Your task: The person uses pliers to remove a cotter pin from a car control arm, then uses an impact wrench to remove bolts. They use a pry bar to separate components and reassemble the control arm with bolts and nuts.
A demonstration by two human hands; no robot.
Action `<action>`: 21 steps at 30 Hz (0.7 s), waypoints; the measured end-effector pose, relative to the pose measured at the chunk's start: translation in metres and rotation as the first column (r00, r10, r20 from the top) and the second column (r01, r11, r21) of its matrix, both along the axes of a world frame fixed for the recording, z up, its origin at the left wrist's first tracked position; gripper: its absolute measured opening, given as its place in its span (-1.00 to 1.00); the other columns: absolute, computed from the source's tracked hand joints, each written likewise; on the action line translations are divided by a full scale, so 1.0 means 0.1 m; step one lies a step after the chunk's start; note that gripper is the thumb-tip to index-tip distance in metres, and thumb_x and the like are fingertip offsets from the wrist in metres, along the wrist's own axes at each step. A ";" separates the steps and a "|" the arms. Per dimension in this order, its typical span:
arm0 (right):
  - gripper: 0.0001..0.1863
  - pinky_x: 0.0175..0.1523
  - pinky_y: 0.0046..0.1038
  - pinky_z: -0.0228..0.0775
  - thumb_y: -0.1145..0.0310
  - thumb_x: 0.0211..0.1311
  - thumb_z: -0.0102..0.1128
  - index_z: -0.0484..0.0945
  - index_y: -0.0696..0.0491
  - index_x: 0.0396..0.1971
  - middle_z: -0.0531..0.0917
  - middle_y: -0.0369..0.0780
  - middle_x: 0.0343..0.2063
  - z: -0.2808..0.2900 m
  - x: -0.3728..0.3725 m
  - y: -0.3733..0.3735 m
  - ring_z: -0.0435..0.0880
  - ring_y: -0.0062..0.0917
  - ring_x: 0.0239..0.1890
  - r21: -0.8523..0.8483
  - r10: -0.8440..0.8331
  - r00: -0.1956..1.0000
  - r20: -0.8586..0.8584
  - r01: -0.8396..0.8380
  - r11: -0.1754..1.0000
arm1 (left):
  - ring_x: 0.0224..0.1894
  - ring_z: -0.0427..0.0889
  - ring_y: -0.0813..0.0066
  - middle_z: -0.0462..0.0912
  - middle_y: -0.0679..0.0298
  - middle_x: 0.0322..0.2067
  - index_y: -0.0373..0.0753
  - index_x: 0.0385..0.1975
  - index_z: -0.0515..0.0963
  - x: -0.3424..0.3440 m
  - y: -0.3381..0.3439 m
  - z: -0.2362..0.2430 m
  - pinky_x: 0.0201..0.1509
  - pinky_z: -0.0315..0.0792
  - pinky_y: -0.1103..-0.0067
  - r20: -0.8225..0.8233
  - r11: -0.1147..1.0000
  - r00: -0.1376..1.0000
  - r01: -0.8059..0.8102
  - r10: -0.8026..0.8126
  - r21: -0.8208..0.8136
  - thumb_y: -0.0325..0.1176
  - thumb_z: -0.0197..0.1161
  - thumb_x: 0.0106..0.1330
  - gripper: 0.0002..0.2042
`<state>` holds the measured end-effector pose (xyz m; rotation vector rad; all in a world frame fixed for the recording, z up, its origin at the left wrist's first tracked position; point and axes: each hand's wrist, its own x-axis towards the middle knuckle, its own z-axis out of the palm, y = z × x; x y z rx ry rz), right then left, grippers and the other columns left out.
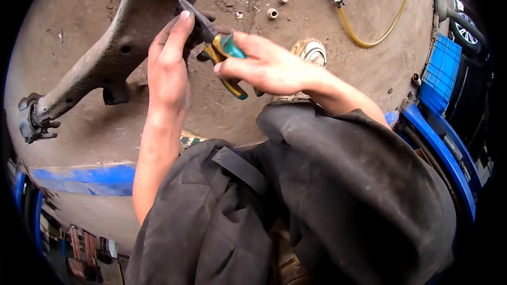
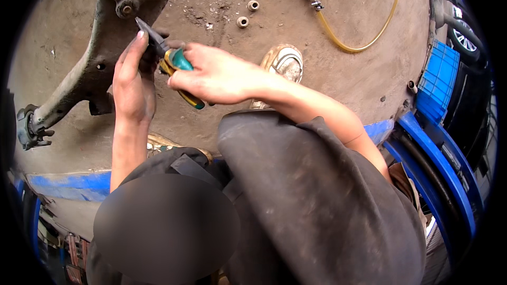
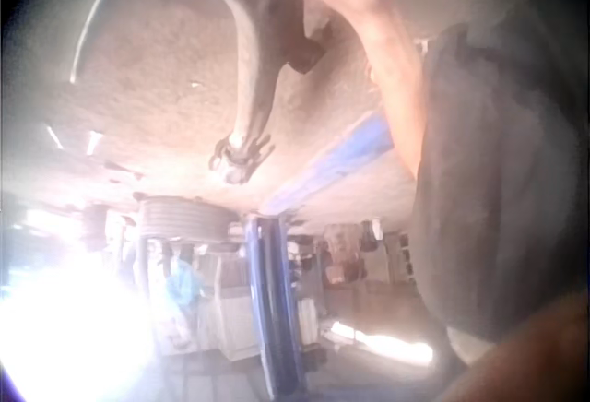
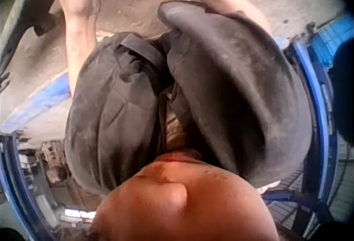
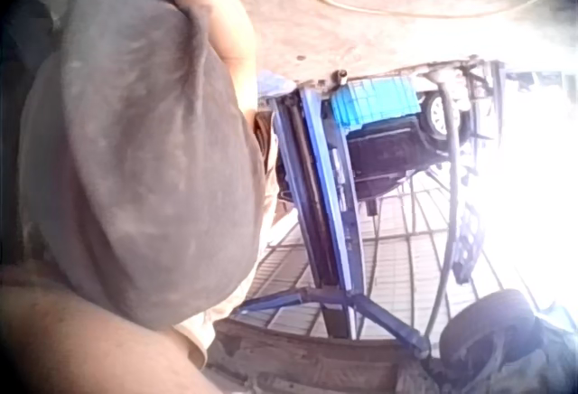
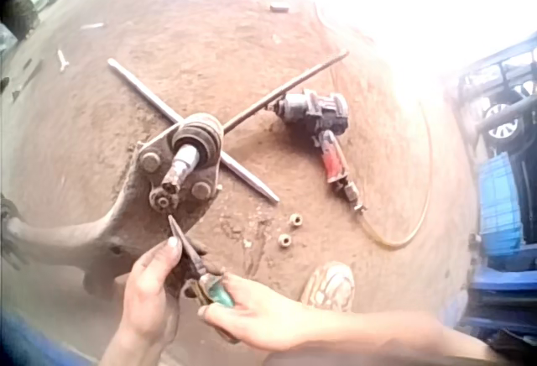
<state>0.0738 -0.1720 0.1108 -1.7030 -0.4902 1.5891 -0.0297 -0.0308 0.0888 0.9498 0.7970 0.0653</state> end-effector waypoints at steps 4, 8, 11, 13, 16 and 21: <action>-0.53 -0.36 -0.31 0.39 0.04 0.29 0.14 0.55 0.25 -0.41 0.58 -0.12 -0.63 0.16 0.27 -0.01 0.56 -0.48 -0.52 -0.050 0.180 0.967 0.180 -0.174 0.983 | -0.20 0.62 0.58 0.71 0.28 -0.28 -0.33 -0.22 0.64 -0.03 -0.06 -0.04 0.04 0.42 0.60 0.047 0.997 0.996 -0.081 0.080 0.009 -0.24 0.10 0.49 -0.72; -0.57 -0.32 -0.37 0.41 0.08 0.30 0.13 0.61 0.23 -0.32 0.62 -0.15 -0.57 0.13 0.33 -0.05 0.56 -0.53 -0.49 0.030 0.120 0.961 0.250 -0.131 0.991 | -0.18 0.61 0.61 0.71 0.31 -0.26 -0.31 -0.18 0.64 -0.04 -0.06 -0.08 0.05 0.42 0.60 0.086 0.995 0.991 -0.100 0.101 -0.023 -0.24 0.10 0.49 -0.73; -0.58 -0.26 -0.40 0.45 0.09 0.30 0.13 0.64 0.21 -0.25 0.69 -0.16 -0.46 0.13 0.32 -0.06 0.61 -0.53 -0.42 0.093 0.113 0.968 0.224 -0.137 0.986 | -0.17 0.59 0.63 0.70 0.33 -0.25 -0.30 -0.16 0.64 -0.07 -0.07 0.00 0.04 0.40 0.62 0.059 0.993 0.993 -0.107 0.104 0.048 -0.24 0.11 0.49 -0.74; -0.59 -0.23 -0.41 0.46 0.10 0.30 0.13 0.65 0.19 -0.22 0.71 -0.17 -0.40 0.14 0.33 -0.04 0.62 -0.54 -0.39 0.098 0.117 0.980 0.159 -0.134 0.986 | -0.17 0.58 0.65 0.70 0.34 -0.25 -0.29 -0.16 0.65 -0.08 -0.07 0.02 0.02 0.39 0.64 0.106 0.992 0.990 -0.105 0.097 0.068 -0.25 0.15 0.47 -0.76; -0.62 -0.28 -0.46 0.41 0.11 0.30 0.12 0.65 0.16 -0.22 0.70 -0.25 -0.37 0.09 0.34 0.05 0.58 -0.58 -0.40 0.121 0.083 0.995 0.056 -0.089 0.989 | -0.22 0.55 0.68 0.69 0.36 -0.29 -0.28 -0.17 0.66 -0.05 -0.04 -0.01 -0.06 0.38 0.67 0.068 0.974 0.995 -0.079 0.066 0.214 -0.24 0.27 0.40 -0.77; -0.74 -0.53 -0.58 0.07 0.18 0.24 0.17 0.55 0.11 -0.39 0.31 -0.41 -0.67 0.05 0.34 0.09 0.21 -0.74 -0.64 -0.003 -0.044 0.980 -0.196 0.044 0.999 | -0.31 0.55 0.68 0.68 0.37 -0.36 -0.34 -0.21 0.67 -0.03 0.03 0.02 -0.18 0.41 0.68 -0.041 0.923 0.999 0.009 0.007 0.384 -0.24 0.44 0.27 -0.72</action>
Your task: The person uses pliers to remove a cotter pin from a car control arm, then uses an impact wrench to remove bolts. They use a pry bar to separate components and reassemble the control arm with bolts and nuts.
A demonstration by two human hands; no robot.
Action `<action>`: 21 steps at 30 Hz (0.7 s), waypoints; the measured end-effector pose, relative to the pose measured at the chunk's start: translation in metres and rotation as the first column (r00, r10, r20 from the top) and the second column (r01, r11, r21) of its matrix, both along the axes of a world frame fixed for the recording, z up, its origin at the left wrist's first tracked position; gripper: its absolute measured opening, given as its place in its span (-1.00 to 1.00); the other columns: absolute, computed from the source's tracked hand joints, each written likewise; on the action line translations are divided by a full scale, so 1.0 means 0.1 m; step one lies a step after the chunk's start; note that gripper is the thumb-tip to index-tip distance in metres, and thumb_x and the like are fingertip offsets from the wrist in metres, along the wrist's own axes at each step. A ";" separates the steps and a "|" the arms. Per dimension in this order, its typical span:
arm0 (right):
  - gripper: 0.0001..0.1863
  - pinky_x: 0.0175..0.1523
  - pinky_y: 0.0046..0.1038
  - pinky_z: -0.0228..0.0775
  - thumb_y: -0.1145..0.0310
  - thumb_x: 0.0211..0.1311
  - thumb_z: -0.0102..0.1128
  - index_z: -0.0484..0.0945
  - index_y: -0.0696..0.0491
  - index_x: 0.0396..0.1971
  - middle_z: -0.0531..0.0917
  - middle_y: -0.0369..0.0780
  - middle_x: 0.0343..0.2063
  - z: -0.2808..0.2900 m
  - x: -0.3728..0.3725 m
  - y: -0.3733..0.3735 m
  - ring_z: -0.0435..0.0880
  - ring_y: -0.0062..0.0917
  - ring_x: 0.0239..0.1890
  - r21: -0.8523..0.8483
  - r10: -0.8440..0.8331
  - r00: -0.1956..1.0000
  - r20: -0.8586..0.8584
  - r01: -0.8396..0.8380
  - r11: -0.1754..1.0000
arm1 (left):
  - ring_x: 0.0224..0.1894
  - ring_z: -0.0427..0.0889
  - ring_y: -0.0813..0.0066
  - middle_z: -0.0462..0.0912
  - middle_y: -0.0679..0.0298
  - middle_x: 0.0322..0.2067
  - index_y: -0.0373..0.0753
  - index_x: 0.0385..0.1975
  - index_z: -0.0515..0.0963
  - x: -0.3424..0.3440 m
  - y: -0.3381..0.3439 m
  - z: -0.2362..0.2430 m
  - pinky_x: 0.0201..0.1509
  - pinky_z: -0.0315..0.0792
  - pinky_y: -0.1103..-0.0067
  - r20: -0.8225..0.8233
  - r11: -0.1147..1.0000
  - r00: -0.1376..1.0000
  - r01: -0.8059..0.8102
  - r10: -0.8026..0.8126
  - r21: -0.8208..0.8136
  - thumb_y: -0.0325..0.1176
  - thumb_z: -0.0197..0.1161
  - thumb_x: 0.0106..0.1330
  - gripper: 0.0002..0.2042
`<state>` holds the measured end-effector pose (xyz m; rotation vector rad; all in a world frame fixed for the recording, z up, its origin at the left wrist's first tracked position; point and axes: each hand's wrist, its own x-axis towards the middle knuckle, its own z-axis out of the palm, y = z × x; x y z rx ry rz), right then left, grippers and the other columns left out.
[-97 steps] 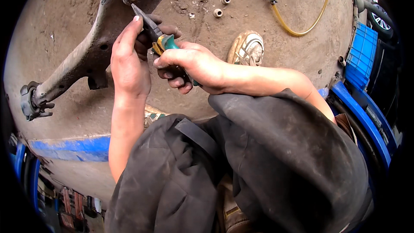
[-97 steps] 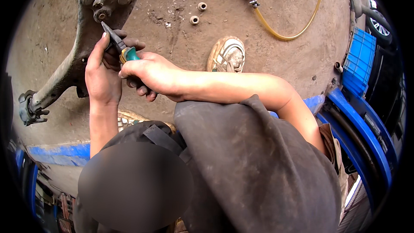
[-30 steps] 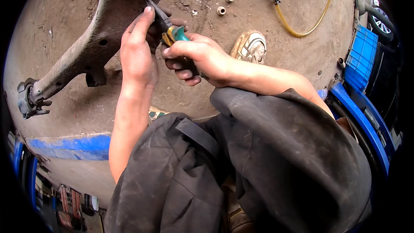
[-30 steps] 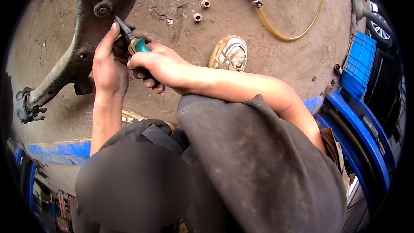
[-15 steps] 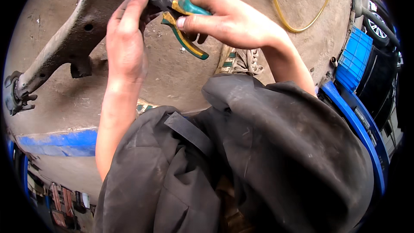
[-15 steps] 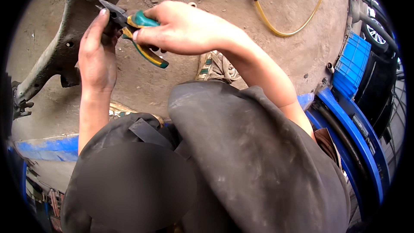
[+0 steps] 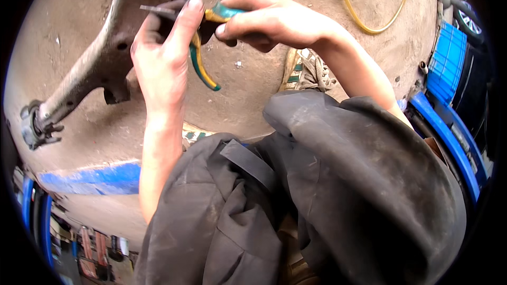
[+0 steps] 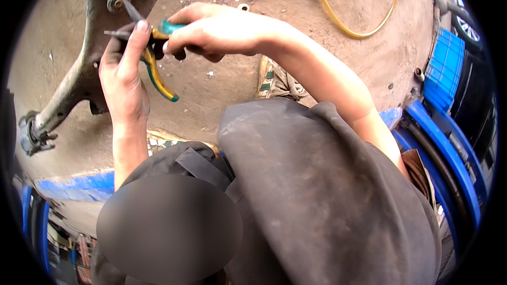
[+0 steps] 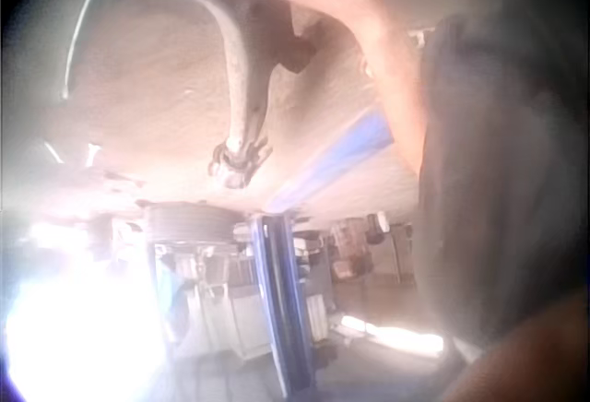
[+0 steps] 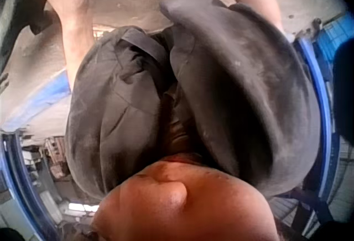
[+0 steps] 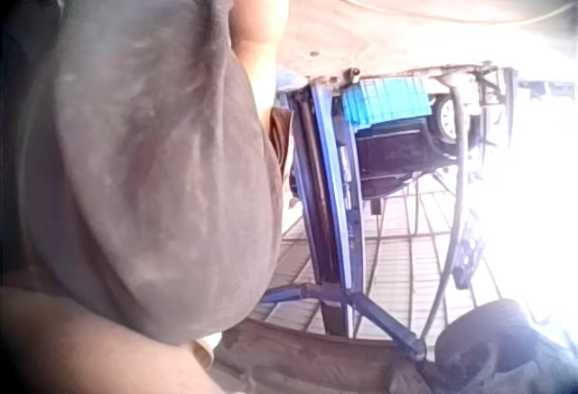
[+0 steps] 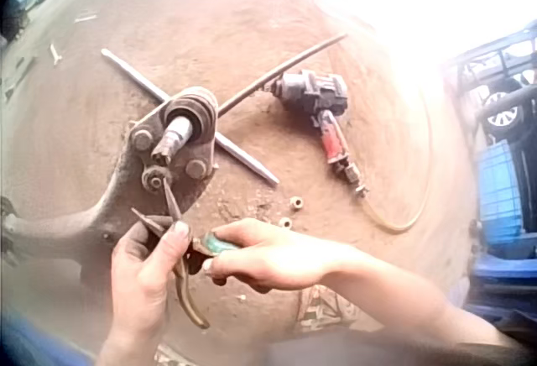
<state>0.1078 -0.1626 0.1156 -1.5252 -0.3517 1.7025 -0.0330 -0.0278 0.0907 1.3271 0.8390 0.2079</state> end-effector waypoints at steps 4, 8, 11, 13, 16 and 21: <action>-0.73 -0.54 -0.59 0.05 0.20 0.22 0.20 0.54 0.13 -0.30 0.32 -0.43 -0.67 -0.12 -0.05 -0.01 0.17 -0.75 -0.65 0.052 -0.050 0.984 -0.170 0.059 0.997 | -0.35 0.57 0.67 0.68 0.32 -0.37 -0.39 -0.20 0.66 0.03 -0.01 0.07 -0.24 0.47 0.67 -0.053 0.998 0.997 -0.054 0.052 -0.034 -0.31 0.41 0.29 -0.75; -0.57 -0.53 -0.59 0.09 0.16 0.21 0.23 0.56 0.18 -0.06 0.33 -0.42 -0.66 -0.12 -0.04 0.01 0.20 -0.74 -0.64 0.020 -0.016 0.998 -0.068 0.017 1.000 | -0.50 0.50 0.67 0.64 0.35 -0.45 -0.31 -0.24 0.64 0.07 -0.09 0.04 -0.48 0.34 0.69 -0.022 0.990 0.990 -0.140 0.139 -0.026 -0.34 0.28 0.35 -0.84; -0.47 -0.47 -0.57 0.19 -0.04 0.27 0.26 0.57 0.17 -0.07 0.41 -0.40 -0.62 -0.05 -0.10 0.04 0.34 -0.74 -0.56 0.045 0.030 0.995 0.095 -0.034 0.998 | -0.56 0.46 0.68 0.59 0.37 -0.50 -0.32 -0.25 0.63 0.10 -0.07 -0.04 -0.54 0.28 0.68 -0.003 0.993 0.994 -0.112 0.113 0.046 -0.33 0.25 0.37 -0.83; -0.37 -0.31 -0.52 0.34 -0.15 0.31 0.22 0.51 0.14 0.05 0.52 -0.32 -0.52 -0.14 -0.18 0.03 0.47 -0.67 -0.42 0.124 0.000 0.955 0.297 -0.039 0.992 | -0.47 0.49 0.70 0.61 0.38 -0.44 -0.36 -0.23 0.62 0.10 -0.07 0.02 -0.42 0.34 0.70 -0.011 0.991 0.993 -0.122 0.121 -0.059 -0.37 0.27 0.36 -0.84; -0.42 -0.20 -0.47 0.37 -0.04 0.40 0.17 0.39 0.06 0.21 0.58 -0.22 -0.44 -0.23 -0.34 0.02 0.51 -0.60 -0.34 0.310 -0.261 0.870 0.418 0.134 0.941 | -0.50 0.43 0.73 0.57 0.43 -0.47 -0.31 -0.26 0.61 0.12 -0.11 0.01 -0.46 0.28 0.71 0.025 0.982 0.987 -0.152 0.156 -0.116 -0.36 0.25 0.38 -0.86; -0.48 -0.21 -0.18 0.53 0.16 0.38 0.18 0.34 -0.08 0.28 0.68 0.00 -0.36 -0.29 -0.55 0.05 0.70 -0.06 -0.27 0.456 -0.425 0.692 0.583 0.154 0.877 | -0.51 0.42 0.75 0.55 0.46 -0.48 -0.25 -0.24 0.62 0.12 -0.15 0.02 -0.49 0.25 0.72 0.027 0.981 0.988 -0.149 0.154 -0.124 -0.33 0.21 0.41 -0.86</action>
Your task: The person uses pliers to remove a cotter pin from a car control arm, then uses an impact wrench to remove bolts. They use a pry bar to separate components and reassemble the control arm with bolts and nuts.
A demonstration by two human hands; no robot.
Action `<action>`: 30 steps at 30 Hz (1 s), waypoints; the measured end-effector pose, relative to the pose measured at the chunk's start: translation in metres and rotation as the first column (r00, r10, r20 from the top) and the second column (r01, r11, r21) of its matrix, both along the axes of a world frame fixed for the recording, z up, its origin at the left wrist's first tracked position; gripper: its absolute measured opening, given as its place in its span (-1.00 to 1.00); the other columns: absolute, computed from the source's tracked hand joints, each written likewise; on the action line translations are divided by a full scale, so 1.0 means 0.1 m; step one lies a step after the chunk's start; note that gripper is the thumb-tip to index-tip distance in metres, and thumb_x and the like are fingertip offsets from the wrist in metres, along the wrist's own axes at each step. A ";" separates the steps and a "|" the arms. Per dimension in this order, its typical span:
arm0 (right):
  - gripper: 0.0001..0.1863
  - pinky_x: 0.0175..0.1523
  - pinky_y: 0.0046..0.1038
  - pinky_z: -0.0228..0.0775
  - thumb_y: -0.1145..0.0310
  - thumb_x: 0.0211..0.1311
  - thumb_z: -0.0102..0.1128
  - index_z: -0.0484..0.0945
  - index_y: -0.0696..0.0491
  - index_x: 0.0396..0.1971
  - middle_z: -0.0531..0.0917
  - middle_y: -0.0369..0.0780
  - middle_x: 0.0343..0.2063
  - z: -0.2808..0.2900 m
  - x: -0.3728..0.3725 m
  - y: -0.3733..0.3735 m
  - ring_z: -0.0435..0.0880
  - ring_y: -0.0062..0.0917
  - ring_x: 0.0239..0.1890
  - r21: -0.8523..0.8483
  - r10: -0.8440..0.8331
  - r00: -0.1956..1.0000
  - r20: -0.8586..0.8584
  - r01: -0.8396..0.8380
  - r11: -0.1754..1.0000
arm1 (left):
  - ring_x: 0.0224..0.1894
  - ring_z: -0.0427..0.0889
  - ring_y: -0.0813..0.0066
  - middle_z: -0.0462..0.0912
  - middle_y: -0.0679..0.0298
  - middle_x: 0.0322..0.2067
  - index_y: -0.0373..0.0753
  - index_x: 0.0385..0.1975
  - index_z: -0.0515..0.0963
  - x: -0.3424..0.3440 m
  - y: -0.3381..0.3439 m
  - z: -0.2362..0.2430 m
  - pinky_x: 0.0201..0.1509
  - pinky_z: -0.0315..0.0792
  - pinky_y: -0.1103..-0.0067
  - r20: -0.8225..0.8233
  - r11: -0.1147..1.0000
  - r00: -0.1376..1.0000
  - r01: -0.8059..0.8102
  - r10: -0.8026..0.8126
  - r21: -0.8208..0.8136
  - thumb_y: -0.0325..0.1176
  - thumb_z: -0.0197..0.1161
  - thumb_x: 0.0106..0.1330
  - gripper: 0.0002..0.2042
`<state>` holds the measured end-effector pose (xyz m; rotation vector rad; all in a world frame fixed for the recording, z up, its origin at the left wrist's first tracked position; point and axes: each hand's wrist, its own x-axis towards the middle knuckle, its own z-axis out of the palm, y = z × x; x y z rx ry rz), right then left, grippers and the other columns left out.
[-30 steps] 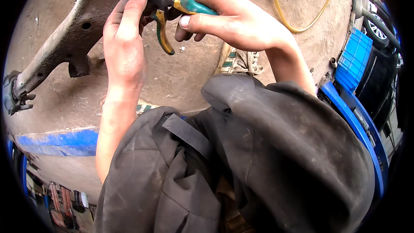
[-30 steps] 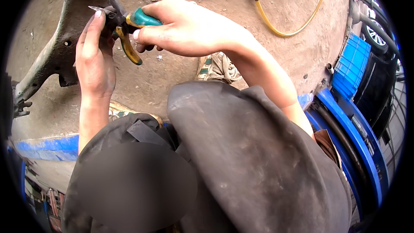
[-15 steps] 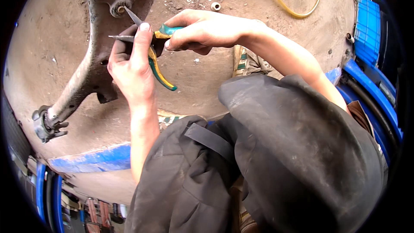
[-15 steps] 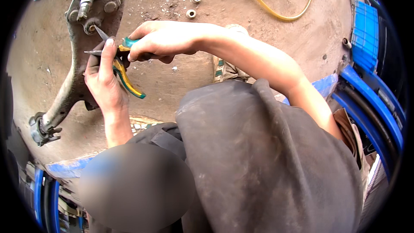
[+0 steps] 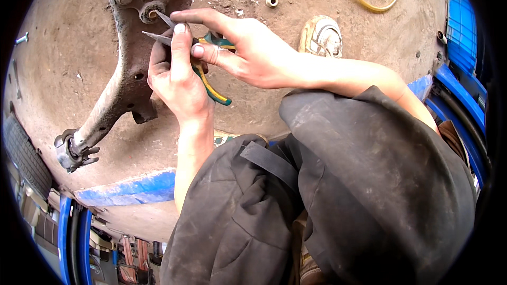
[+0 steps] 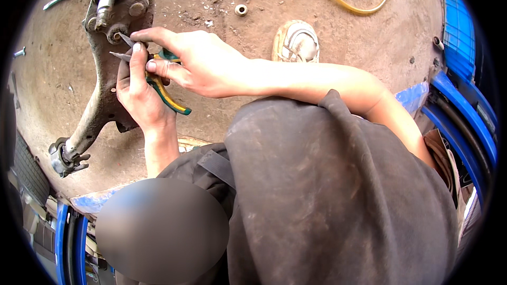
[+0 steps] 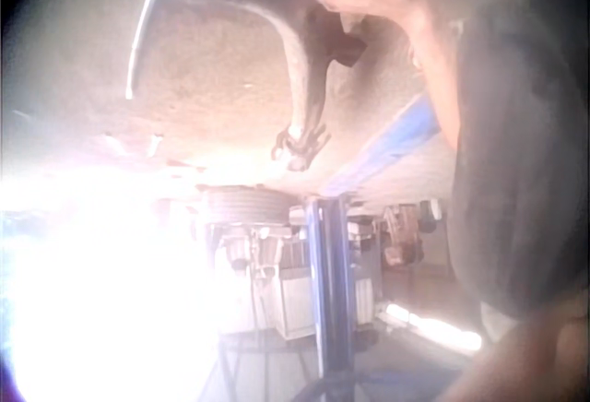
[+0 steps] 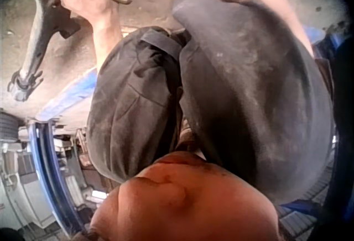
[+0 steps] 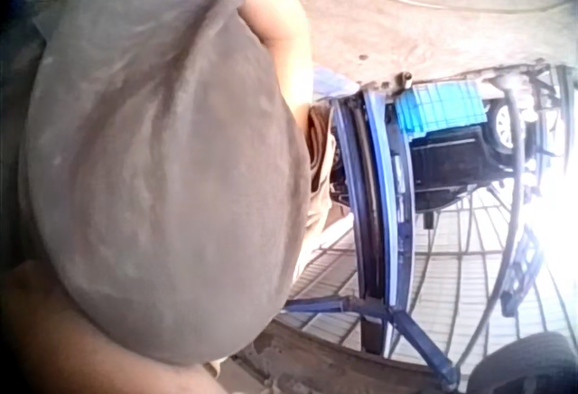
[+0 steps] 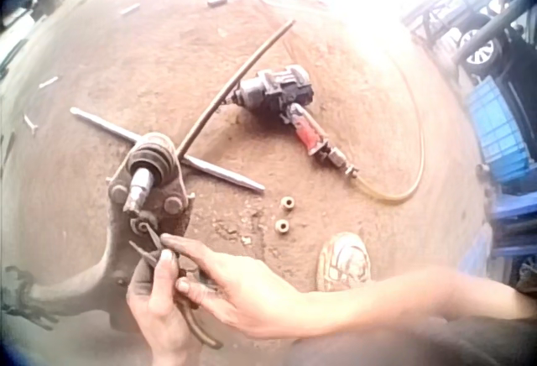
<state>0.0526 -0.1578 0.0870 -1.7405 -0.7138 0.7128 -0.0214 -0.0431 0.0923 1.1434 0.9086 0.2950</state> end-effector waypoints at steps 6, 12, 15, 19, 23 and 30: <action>-0.50 -0.23 -0.13 0.54 0.20 0.36 0.17 0.37 -0.09 0.27 0.70 -0.03 -0.36 0.02 0.02 0.00 0.70 -0.07 -0.30 -0.046 0.008 0.990 0.140 -0.001 0.999 | -0.49 0.44 0.75 0.55 0.45 -0.47 -0.27 -0.22 0.62 0.00 -0.03 0.01 -0.48 0.26 0.72 0.021 0.999 0.999 -0.027 0.028 -0.041 -0.31 0.21 0.43 -0.84; -0.50 -0.24 -0.10 0.54 0.22 0.38 0.13 0.35 -0.08 0.28 0.69 0.00 -0.41 0.06 -0.01 -0.01 0.70 -0.05 -0.32 -0.068 0.012 0.996 0.088 -0.006 0.998 | -0.58 0.39 0.74 0.50 0.47 -0.53 -0.24 -0.31 0.61 0.01 -0.02 0.08 -0.57 0.21 0.70 -0.031 0.999 0.999 -0.032 0.030 -0.044 -0.32 0.21 0.43 -0.86; -0.49 -0.19 -0.20 0.57 0.32 0.40 0.12 0.32 -0.08 0.33 0.71 0.00 -0.32 0.11 -0.03 -0.01 0.73 -0.10 -0.25 -0.090 0.034 0.999 0.003 -0.033 0.995 | -0.61 0.38 0.74 0.50 0.47 -0.55 -0.22 -0.33 0.60 -0.02 -0.01 0.07 -0.59 0.19 0.70 -0.048 0.999 0.999 -0.024 0.022 -0.038 -0.30 0.22 0.42 -0.86; -0.48 -0.21 -0.25 0.56 0.38 0.41 0.11 0.31 -0.08 0.35 0.71 -0.01 -0.31 0.14 -0.04 0.02 0.76 -0.15 -0.25 -0.095 0.068 0.996 -0.051 -0.073 0.993 | -0.61 0.39 0.73 0.49 0.47 -0.57 -0.20 -0.35 0.59 -0.05 0.00 0.15 -0.60 0.19 0.70 -0.095 0.999 0.995 -0.018 0.015 -0.030 -0.28 0.22 0.41 -0.85; -0.49 -0.22 -0.28 0.54 0.38 0.43 0.09 0.31 -0.07 0.35 0.70 -0.02 -0.35 0.14 -0.05 0.04 0.75 -0.22 -0.31 -0.091 0.060 0.994 -0.092 -0.069 0.993 | -0.60 0.41 0.72 0.51 0.45 -0.53 -0.21 -0.34 0.59 -0.06 0.04 0.14 -0.61 0.21 0.70 -0.062 1.000 0.998 0.011 -0.012 -0.018 -0.29 0.21 0.40 -0.85; -0.52 -0.22 -0.20 0.54 0.31 0.44 0.08 0.29 -0.04 0.32 0.70 0.01 -0.41 0.08 -0.13 0.13 0.73 -0.13 -0.34 0.033 -0.015 0.980 -0.199 0.022 0.999 | -0.62 0.40 0.72 0.51 0.45 -0.55 -0.22 -0.35 0.60 -0.04 0.18 0.17 -0.64 0.19 0.70 -0.115 0.998 0.992 0.049 -0.044 0.037 -0.29 0.26 0.37 -0.86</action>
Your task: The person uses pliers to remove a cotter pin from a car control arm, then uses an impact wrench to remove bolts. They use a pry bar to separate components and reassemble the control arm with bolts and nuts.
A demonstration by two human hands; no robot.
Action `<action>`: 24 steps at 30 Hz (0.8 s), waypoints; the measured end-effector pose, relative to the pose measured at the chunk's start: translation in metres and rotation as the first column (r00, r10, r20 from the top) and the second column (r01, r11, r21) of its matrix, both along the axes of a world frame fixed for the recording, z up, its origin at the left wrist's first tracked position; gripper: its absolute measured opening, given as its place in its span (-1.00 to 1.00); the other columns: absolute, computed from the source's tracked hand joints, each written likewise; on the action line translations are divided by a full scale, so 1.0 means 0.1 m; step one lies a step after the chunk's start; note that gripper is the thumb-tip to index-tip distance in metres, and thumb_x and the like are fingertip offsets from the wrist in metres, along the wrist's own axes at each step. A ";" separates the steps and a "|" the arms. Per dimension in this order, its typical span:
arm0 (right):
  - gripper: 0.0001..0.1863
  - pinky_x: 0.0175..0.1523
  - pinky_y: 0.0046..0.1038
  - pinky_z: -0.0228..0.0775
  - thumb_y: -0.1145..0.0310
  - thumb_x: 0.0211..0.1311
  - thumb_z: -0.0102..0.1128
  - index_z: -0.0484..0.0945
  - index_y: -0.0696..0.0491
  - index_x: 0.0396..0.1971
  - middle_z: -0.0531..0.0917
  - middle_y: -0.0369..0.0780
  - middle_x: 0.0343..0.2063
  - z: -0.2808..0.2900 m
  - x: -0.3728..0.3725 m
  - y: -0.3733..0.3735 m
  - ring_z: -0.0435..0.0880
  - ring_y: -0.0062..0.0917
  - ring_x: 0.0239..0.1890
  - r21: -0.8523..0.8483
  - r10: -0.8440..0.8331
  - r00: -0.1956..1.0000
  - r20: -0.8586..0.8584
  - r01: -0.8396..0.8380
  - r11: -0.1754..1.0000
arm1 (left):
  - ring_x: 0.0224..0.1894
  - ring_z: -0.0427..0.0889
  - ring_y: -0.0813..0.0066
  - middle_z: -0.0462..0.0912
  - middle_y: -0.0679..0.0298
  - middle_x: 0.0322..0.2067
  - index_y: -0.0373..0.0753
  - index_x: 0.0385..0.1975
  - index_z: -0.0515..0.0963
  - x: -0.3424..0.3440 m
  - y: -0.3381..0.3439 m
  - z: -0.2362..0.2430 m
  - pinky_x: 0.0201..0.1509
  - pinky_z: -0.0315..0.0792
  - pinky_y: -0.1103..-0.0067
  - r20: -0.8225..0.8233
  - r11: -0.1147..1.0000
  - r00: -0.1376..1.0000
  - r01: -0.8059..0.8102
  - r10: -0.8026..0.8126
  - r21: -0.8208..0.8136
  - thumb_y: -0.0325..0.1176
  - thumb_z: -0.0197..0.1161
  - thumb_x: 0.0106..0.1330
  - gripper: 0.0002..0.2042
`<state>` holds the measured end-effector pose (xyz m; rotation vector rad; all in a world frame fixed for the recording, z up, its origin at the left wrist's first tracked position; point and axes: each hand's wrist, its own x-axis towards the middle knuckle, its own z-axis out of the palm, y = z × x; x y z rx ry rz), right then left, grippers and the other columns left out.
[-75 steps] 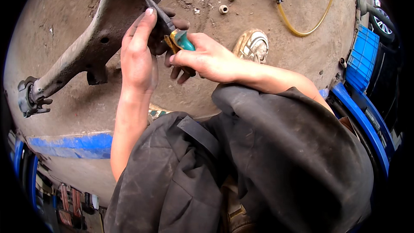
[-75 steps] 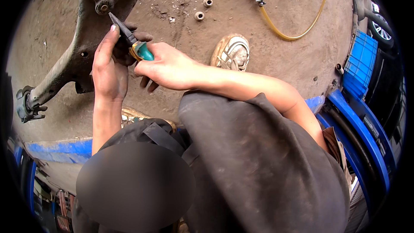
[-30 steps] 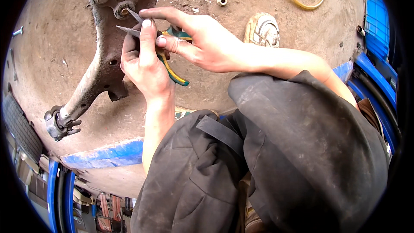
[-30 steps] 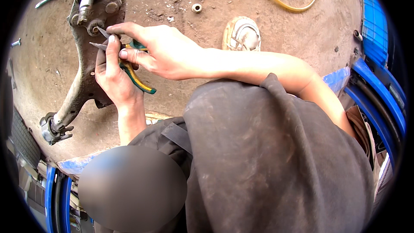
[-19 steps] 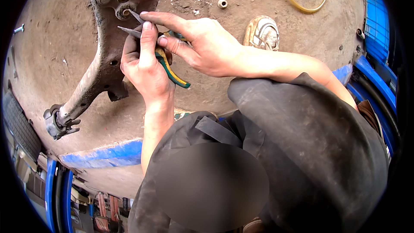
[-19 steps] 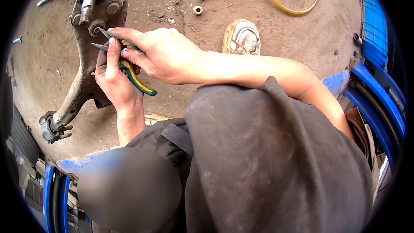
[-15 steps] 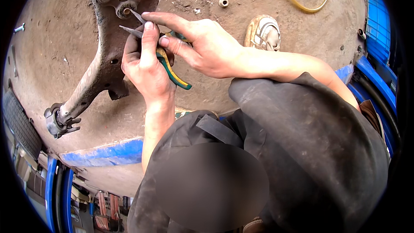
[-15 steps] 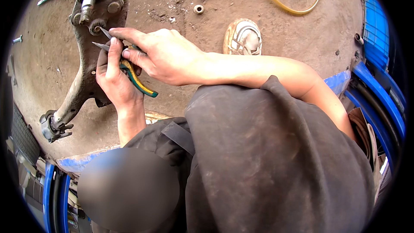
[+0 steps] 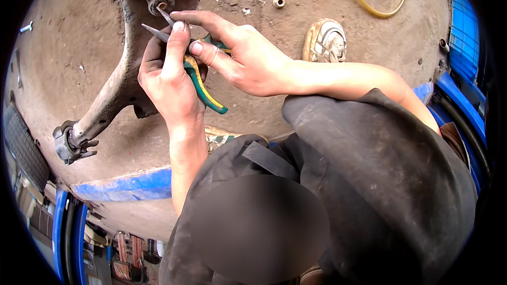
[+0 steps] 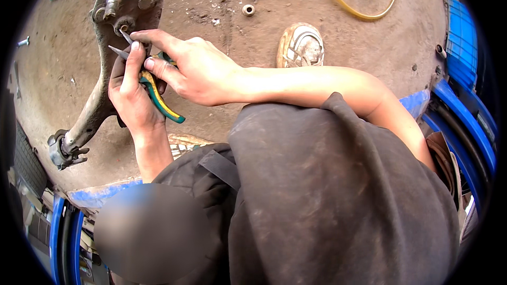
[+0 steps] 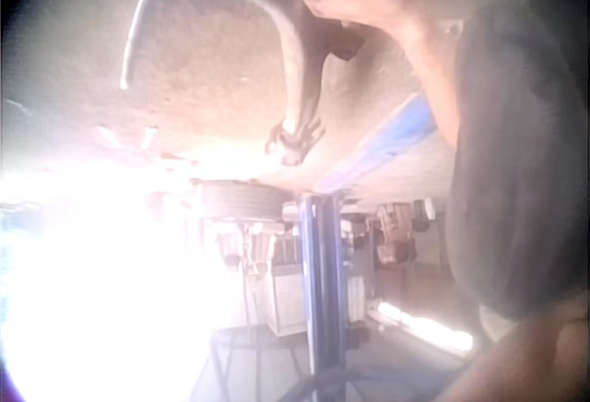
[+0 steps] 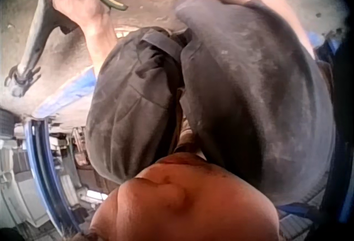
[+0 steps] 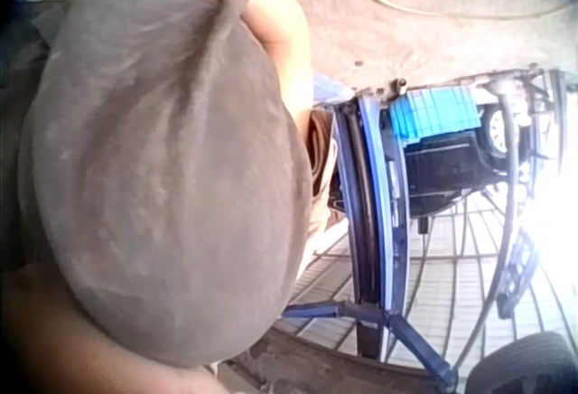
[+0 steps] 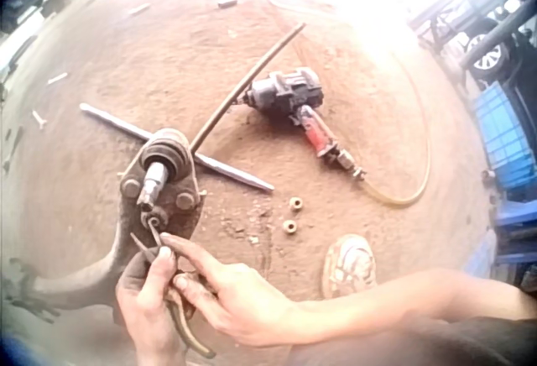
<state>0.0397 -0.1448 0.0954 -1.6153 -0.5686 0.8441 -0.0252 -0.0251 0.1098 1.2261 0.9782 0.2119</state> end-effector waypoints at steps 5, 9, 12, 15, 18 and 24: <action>-0.52 -0.26 -0.15 0.54 0.29 0.44 0.07 0.26 -0.04 0.30 0.70 0.04 -0.44 0.01 -0.06 0.01 0.73 -0.04 -0.35 -0.013 -0.039 0.999 0.004 0.039 0.999 | -0.61 0.41 0.74 0.53 0.45 -0.55 -0.23 -0.33 0.62 -0.01 0.03 -0.03 -0.63 0.20 0.72 0.068 0.998 0.998 0.013 -0.010 -0.057 -0.31 0.28 0.35 -0.87; -0.51 -0.11 -0.45 0.53 0.39 0.48 0.04 0.26 -0.02 0.35 0.65 -0.19 -0.22 0.13 0.02 -0.01 0.63 -0.59 -0.26 -0.060 -0.041 0.991 -0.130 0.034 0.998 | -0.58 0.43 0.76 0.55 0.45 -0.52 -0.24 -0.27 0.64 0.08 0.02 -0.04 -0.62 0.22 0.73 0.064 0.998 0.998 0.016 -0.012 -0.061 -0.30 0.28 0.35 -0.85; -0.52 -0.10 -0.45 0.53 0.39 0.48 0.05 0.28 -0.03 0.34 0.66 -0.19 -0.22 0.18 0.05 -0.05 0.64 -0.59 -0.24 -0.089 -0.038 0.989 -0.145 0.025 0.996 | -0.55 0.44 0.76 0.54 0.47 -0.49 -0.24 -0.25 0.63 0.06 -0.04 -0.03 -0.59 0.24 0.74 0.063 0.996 0.998 0.017 -0.011 -0.083 -0.29 0.27 0.36 -0.84; -0.52 -0.18 -0.17 0.57 0.24 0.45 0.06 0.27 -0.08 0.30 0.71 0.03 -0.40 0.09 0.04 -0.11 0.74 -0.07 -0.30 -0.106 0.004 1.000 0.001 -0.003 0.994 | -0.54 0.43 0.74 0.51 0.49 -0.50 -0.21 -0.32 0.59 0.04 -0.11 -0.03 -0.58 0.23 0.73 0.086 0.993 0.996 0.009 0.002 -0.121 -0.27 0.26 0.38 -0.85; -0.53 -0.13 -0.15 0.57 0.22 0.44 0.06 0.31 -0.08 0.30 0.72 0.04 -0.37 0.08 0.05 -0.08 0.74 -0.05 -0.25 -0.093 0.007 0.999 -0.053 -0.012 0.996 | -0.55 0.43 0.75 0.51 0.48 -0.51 -0.19 -0.33 0.59 0.01 -0.10 -0.02 -0.58 0.22 0.73 0.050 0.996 0.999 0.002 0.002 -0.084 -0.27 0.25 0.38 -0.86; -0.52 -0.08 -0.41 0.55 0.35 0.47 0.05 0.31 -0.04 0.34 0.70 -0.13 -0.28 0.15 0.16 -0.08 0.71 -0.52 -0.25 -0.107 0.066 0.998 -0.014 -0.067 0.992 | -0.61 0.41 0.72 0.51 0.44 -0.55 -0.20 -0.29 0.60 0.07 -0.13 0.01 -0.62 0.20 0.71 0.057 0.995 0.998 -0.031 0.036 -0.090 -0.28 0.16 0.44 -0.85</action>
